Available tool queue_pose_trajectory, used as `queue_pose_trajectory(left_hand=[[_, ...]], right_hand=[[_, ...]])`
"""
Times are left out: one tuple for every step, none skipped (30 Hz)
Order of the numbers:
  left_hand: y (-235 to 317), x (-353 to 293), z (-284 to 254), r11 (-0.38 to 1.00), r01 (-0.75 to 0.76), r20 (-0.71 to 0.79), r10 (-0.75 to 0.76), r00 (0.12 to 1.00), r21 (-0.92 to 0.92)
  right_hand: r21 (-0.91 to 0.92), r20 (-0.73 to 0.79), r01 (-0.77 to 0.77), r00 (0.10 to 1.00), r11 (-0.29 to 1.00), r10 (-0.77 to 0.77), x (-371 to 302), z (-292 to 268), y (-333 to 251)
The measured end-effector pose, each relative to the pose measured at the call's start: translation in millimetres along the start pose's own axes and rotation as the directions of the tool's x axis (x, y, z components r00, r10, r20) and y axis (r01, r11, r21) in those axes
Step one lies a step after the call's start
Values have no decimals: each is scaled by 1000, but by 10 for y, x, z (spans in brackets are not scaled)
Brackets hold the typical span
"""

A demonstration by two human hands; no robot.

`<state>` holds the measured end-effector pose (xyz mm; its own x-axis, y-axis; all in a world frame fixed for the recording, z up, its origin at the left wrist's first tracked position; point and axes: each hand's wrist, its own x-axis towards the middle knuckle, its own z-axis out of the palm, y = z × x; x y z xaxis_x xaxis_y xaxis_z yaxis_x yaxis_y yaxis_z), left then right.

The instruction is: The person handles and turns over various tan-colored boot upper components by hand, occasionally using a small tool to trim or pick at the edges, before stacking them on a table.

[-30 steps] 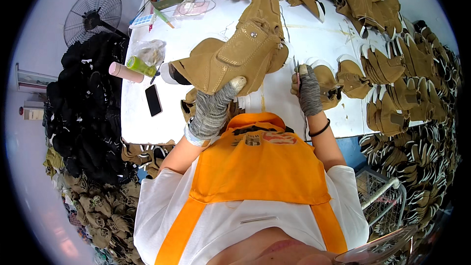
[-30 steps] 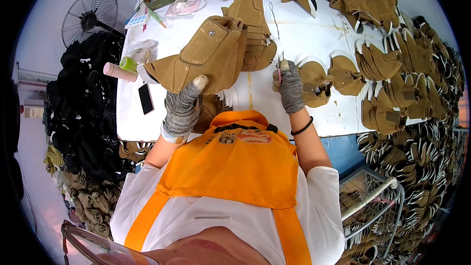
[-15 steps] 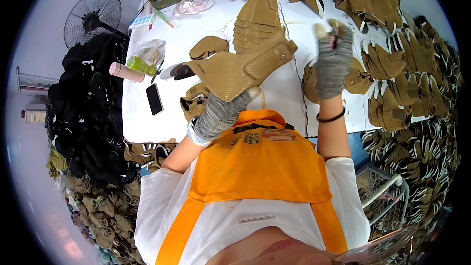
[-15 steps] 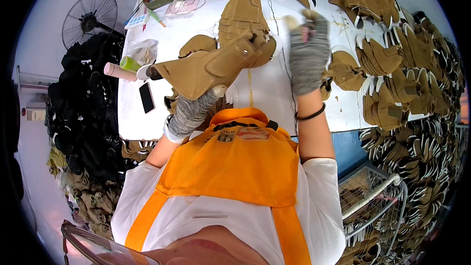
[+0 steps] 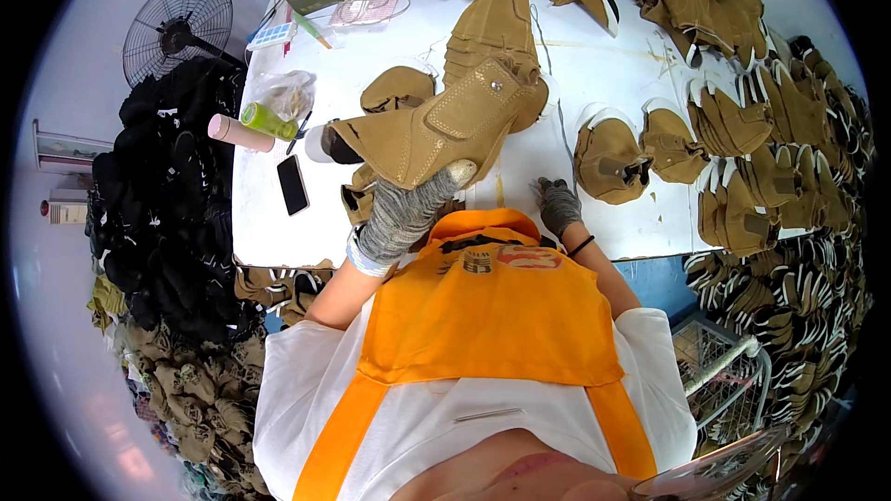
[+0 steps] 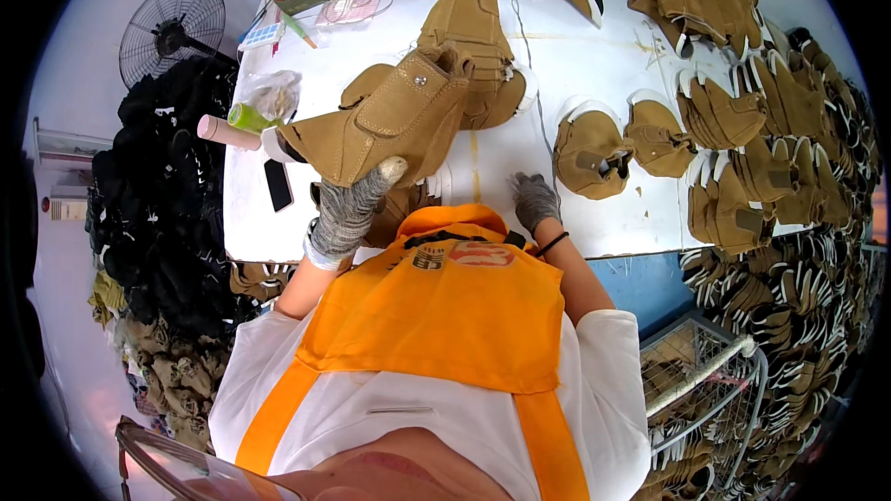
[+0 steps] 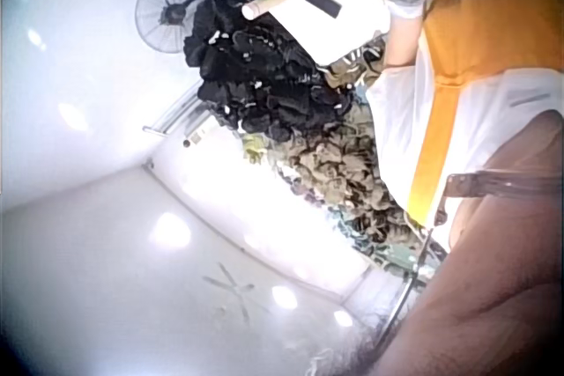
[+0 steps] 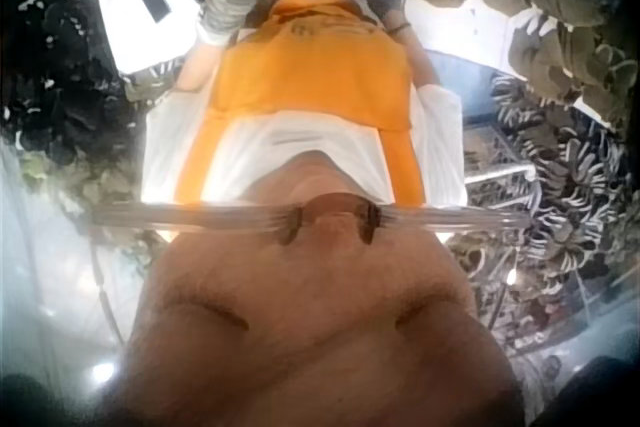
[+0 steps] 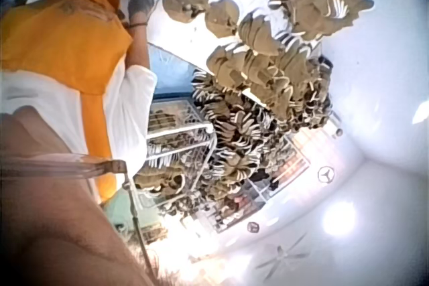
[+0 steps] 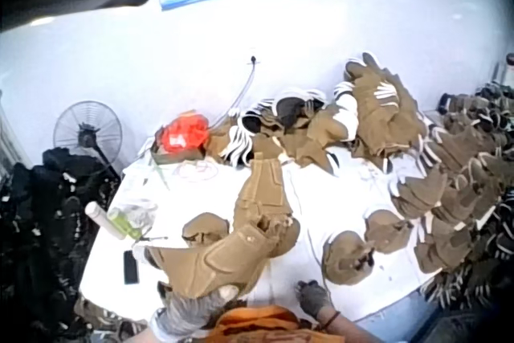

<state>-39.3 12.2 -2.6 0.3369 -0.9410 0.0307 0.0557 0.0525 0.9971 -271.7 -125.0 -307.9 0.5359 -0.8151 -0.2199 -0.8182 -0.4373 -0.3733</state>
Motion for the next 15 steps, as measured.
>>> queue_pose_trajectory(left_hand=[[-49,8,-5,1000,-5,-4,5,1000,6],[-77,8,-20,1000,-11,-19,12,1000,14],[-71,14,-15,998,-57,-21,58,998,37],[-65,17,-6,993,-102,-21,103,994,60],[-74,14,1,987,-143,-16,144,989,77],[-77,6,-3,988,-141,19,140,990,65],[-47,-2,-16,989,-140,53,138,989,53],[-24,-6,-32,988,-146,83,142,986,45],[-37,4,-47,989,-139,116,132,984,54],[-70,-3,-76,989,-134,141,123,982,67],[-111,-1,-114,989,-127,170,113,979,78],[-161,17,-184,952,-233,235,185,954,198],[-226,70,-269,889,-339,307,244,920,308],[-306,104,-352,804,-437,382,287,879,403],[-389,137,-412,659,-545,405,373,835,518]], right_hand=[[-15,48,-9,999,1000,10,33,33,62],[-182,11,5,1000,983,-3,19,-173,-46],[-9,-97,14,995,1000,-15,20,-288,-110],[161,-204,42,979,986,-8,47,-379,-162],[321,-304,79,952,944,24,41,-499,-224],[743,-76,-17,991,669,109,38,-746,-381],[957,163,-176,984,230,76,32,-1058,-581],[950,272,-289,951,-115,-149,17,-1335,-750],[802,275,-431,881,-413,-385,-11,-1551,-886],[961,116,-187,940,-201,-320,-48,-1638,-1018],[996,-64,79,955,39,-288,-106,-1690,-1133],[990,-109,127,959,53,-261,-150,-1791,-1202],[982,-157,177,960,69,-233,-192,-1897,-1271],[988,-51,23,982,-154,-182,-237,-2041,-1329],[920,66,-118,986,-374,-151,-280,-2191,-1376]])
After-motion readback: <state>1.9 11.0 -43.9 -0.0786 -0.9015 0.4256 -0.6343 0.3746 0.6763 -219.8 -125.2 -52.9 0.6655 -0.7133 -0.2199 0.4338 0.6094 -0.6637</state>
